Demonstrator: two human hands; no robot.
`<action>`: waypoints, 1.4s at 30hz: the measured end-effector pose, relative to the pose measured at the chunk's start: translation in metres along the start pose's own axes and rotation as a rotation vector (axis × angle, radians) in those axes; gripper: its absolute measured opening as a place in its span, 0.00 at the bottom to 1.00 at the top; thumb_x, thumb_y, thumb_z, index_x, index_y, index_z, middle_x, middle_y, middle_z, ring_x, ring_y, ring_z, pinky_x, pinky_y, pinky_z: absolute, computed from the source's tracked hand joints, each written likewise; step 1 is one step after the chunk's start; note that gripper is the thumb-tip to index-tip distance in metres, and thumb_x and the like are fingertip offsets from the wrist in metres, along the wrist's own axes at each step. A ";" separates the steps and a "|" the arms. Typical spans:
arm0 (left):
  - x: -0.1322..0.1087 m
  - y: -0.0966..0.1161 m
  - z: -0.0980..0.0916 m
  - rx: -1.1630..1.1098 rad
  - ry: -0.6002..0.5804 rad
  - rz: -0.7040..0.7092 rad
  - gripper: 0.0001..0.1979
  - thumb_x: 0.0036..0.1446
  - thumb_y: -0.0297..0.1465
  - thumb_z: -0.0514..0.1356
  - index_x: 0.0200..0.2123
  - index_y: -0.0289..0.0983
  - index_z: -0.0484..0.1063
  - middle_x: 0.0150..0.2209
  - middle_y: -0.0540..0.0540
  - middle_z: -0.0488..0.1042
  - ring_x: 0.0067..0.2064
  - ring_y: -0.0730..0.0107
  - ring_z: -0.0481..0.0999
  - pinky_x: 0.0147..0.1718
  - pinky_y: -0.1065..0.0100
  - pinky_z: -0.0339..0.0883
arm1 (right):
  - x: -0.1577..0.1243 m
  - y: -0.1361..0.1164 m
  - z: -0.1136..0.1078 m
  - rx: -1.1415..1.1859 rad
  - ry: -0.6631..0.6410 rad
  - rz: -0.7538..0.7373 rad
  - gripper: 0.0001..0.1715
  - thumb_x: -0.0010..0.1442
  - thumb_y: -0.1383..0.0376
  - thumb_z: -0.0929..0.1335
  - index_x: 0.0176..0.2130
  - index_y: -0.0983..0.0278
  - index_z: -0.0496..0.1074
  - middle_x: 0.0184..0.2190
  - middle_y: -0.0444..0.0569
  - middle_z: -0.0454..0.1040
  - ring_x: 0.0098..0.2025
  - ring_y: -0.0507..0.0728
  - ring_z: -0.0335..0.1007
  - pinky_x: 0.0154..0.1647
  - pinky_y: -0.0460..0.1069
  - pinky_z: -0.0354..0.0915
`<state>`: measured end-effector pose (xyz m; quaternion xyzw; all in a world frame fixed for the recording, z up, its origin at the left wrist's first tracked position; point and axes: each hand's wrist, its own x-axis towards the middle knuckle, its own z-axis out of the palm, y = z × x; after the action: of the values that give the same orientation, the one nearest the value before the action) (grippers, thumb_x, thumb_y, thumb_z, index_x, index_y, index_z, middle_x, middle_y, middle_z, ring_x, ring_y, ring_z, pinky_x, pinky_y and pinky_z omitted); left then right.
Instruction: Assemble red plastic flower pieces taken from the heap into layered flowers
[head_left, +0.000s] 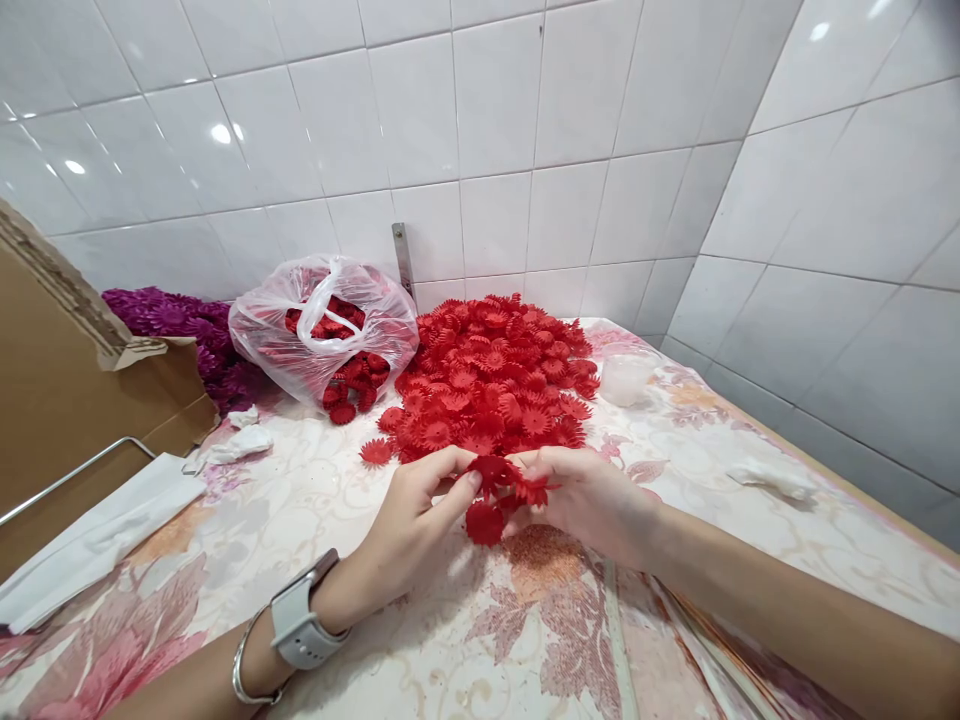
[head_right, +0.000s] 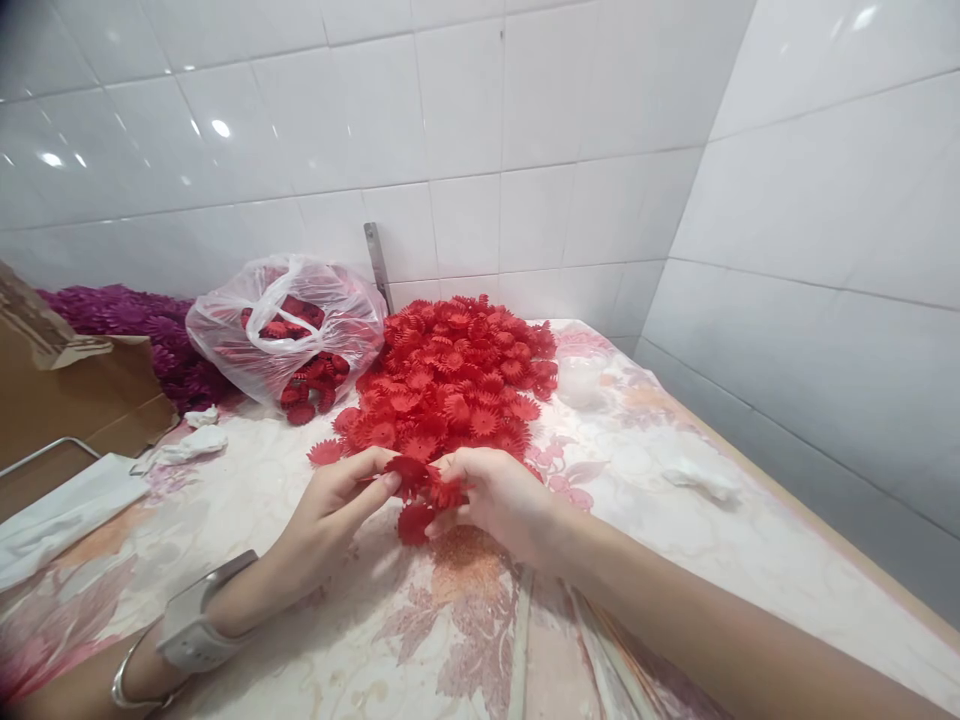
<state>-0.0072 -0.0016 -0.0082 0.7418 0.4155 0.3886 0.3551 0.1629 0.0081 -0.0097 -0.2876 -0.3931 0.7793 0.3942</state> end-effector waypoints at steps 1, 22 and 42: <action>0.000 0.000 0.001 -0.088 -0.022 -0.029 0.09 0.57 0.32 0.51 0.29 0.36 0.69 0.29 0.50 0.72 0.33 0.71 0.70 0.33 0.71 0.63 | 0.000 0.001 0.000 0.039 0.006 0.012 0.09 0.44 0.71 0.62 0.18 0.67 0.69 0.21 0.47 0.67 0.27 0.54 0.63 0.29 0.51 0.66; 0.004 -0.005 -0.001 -0.462 -0.045 -0.406 0.12 0.43 0.34 0.64 0.19 0.34 0.66 0.18 0.54 0.65 0.21 0.79 0.67 0.24 0.75 0.63 | -0.006 -0.005 0.001 -0.712 0.090 -0.112 0.15 0.55 0.54 0.63 0.30 0.64 0.67 0.22 0.41 0.66 0.18 0.48 0.62 0.18 0.44 0.57; 0.000 0.001 0.001 -0.235 0.084 -0.130 0.05 0.46 0.30 0.63 0.30 0.37 0.76 0.31 0.48 0.77 0.32 0.68 0.75 0.32 0.71 0.70 | -0.003 0.004 0.001 -0.405 0.147 -0.154 0.11 0.49 0.60 0.71 0.25 0.67 0.70 0.18 0.44 0.73 0.22 0.49 0.69 0.26 0.44 0.62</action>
<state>-0.0057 -0.0022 -0.0079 0.6497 0.4288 0.4416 0.4461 0.1625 0.0037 -0.0123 -0.3858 -0.5326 0.6291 0.4144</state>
